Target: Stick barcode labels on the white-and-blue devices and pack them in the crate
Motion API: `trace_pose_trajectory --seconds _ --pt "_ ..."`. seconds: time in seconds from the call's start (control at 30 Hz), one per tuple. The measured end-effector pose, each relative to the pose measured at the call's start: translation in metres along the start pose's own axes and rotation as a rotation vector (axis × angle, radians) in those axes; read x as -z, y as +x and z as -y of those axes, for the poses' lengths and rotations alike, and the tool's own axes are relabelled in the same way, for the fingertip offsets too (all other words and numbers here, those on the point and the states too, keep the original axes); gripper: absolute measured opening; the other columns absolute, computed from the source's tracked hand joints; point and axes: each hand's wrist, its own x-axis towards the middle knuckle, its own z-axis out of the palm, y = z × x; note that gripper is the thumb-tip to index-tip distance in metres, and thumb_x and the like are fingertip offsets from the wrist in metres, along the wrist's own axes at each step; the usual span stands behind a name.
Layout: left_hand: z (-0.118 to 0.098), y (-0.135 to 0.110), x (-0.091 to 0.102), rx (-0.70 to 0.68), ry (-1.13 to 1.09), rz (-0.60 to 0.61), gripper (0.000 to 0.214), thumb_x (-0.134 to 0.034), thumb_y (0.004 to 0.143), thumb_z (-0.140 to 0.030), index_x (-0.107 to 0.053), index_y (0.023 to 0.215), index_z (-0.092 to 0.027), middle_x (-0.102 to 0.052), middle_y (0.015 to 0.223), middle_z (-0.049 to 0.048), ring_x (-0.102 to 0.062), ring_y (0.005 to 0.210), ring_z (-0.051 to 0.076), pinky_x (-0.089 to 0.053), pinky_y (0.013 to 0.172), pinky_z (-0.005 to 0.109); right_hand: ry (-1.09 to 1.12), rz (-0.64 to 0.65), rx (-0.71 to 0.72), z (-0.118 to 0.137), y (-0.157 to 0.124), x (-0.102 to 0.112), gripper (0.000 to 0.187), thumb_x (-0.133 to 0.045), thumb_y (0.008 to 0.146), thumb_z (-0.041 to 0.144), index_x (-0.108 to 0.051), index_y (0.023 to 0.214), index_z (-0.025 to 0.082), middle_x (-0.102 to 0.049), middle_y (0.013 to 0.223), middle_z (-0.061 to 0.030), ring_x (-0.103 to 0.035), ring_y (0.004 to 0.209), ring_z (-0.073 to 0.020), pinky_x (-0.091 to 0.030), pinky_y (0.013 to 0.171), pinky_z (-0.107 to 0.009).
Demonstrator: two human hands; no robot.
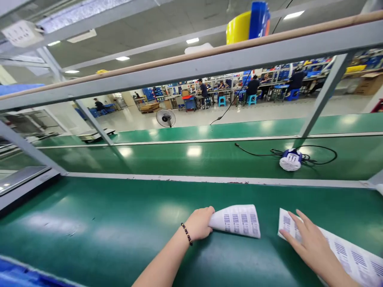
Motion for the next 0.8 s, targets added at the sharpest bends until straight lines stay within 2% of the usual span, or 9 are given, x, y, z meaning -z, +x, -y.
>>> trace_pose_trajectory --seconds 0.07,0.17,0.23,0.3,0.37,0.47,0.53,0.63,0.8 --pt "-0.001 -0.009 -0.001 -0.057 0.029 0.017 0.035 -0.055 0.066 -0.020 -0.046 0.100 -0.022 -0.062 0.101 0.0059 -0.058 0.095 0.024 -0.044 0.081 0.034 0.129 0.032 0.159 0.037 0.007 0.010 0.056 -0.039 0.082 0.053 -0.046 0.127 0.020 -0.040 0.138 -0.0109 -0.043 0.121 -0.0279 -0.039 0.096 -0.045" --pt "-0.001 -0.018 -0.006 -0.104 0.063 0.017 0.035 -0.053 0.069 -0.020 -0.045 0.103 -0.020 -0.061 0.102 0.0074 -0.058 0.096 0.025 -0.044 0.082 0.036 0.163 0.238 0.411 0.110 0.018 0.015 0.055 -0.048 0.079 0.045 -0.046 0.128 0.020 -0.045 0.134 -0.0104 -0.036 0.126 -0.0277 -0.021 0.106 -0.050" --pt "0.004 -0.025 -0.007 -0.097 0.079 0.005 0.037 -0.056 0.069 -0.022 -0.045 0.104 -0.018 -0.061 0.103 0.0090 -0.058 0.096 0.026 -0.044 0.083 0.038 0.150 0.417 0.426 0.152 0.024 0.012 0.058 -0.057 0.071 0.037 -0.049 0.125 0.016 -0.053 0.125 -0.0135 -0.041 0.122 -0.0308 -0.015 0.106 -0.054" --pt "0.009 -0.031 -0.007 -0.074 0.065 -0.013 0.046 -0.063 0.066 -0.032 -0.046 0.106 -0.017 -0.060 0.104 0.0099 -0.057 0.097 0.027 -0.044 0.086 0.041 0.161 0.518 0.397 0.179 0.026 0.005 0.051 -0.058 0.067 0.029 -0.055 0.117 0.016 -0.061 0.111 -0.0128 -0.049 0.111 -0.0302 -0.020 0.103 -0.053" --pt "0.014 -0.036 -0.007 -0.067 -0.019 -0.056 0.056 -0.067 0.064 -0.043 -0.047 0.110 -0.019 -0.060 0.106 0.0083 -0.057 0.099 0.027 -0.043 0.089 0.042 0.196 0.554 0.398 0.193 0.026 -0.002 0.039 -0.053 0.069 0.025 -0.059 0.107 0.019 -0.063 0.101 -0.0089 -0.055 0.100 -0.0259 -0.033 0.096 -0.046" --pt "0.018 -0.036 -0.010 -0.063 -0.161 -0.134 0.037 -0.054 0.078 -0.040 -0.051 0.110 -0.023 -0.062 0.106 0.0046 -0.057 0.101 0.024 -0.042 0.090 0.038 0.233 0.587 0.405 0.200 0.022 -0.009 0.029 -0.048 0.074 0.027 -0.058 0.101 0.023 -0.063 0.101 -0.0050 -0.057 0.095 -0.0216 -0.042 0.084 -0.037" --pt "0.020 -0.032 -0.015 -0.041 -0.199 -0.149 0.025 -0.046 0.084 -0.030 -0.055 0.106 -0.022 -0.065 0.103 0.0040 -0.059 0.098 0.021 -0.043 0.087 0.035 0.236 0.595 0.393 0.202 0.019 -0.012 0.032 -0.046 0.076 0.028 -0.057 0.106 0.023 -0.061 0.109 -0.0055 -0.055 0.100 -0.0216 -0.042 0.087 -0.036" --pt "0.026 -0.025 -0.023 -0.019 -0.254 -0.141 0.023 -0.044 0.084 -0.026 -0.061 0.098 -0.021 -0.068 0.097 0.0037 -0.061 0.091 0.020 -0.045 0.083 0.032 0.258 0.560 0.414 0.205 0.017 -0.016 0.039 -0.047 0.077 0.028 -0.053 0.115 0.022 -0.059 0.115 -0.0074 -0.051 0.108 -0.0224 -0.037 0.094 -0.040" --pt "0.033 -0.022 -0.031 -0.013 -0.327 -0.129 0.023 -0.046 0.083 -0.027 -0.066 0.091 -0.020 -0.070 0.094 0.0042 -0.062 0.089 0.019 -0.045 0.082 0.028 0.305 0.435 0.573 0.207 0.014 -0.031 0.024 -0.046 0.083 0.025 -0.059 0.104 0.025 -0.063 0.099 -0.0045 -0.057 0.096 -0.0181 -0.030 0.101 -0.048"
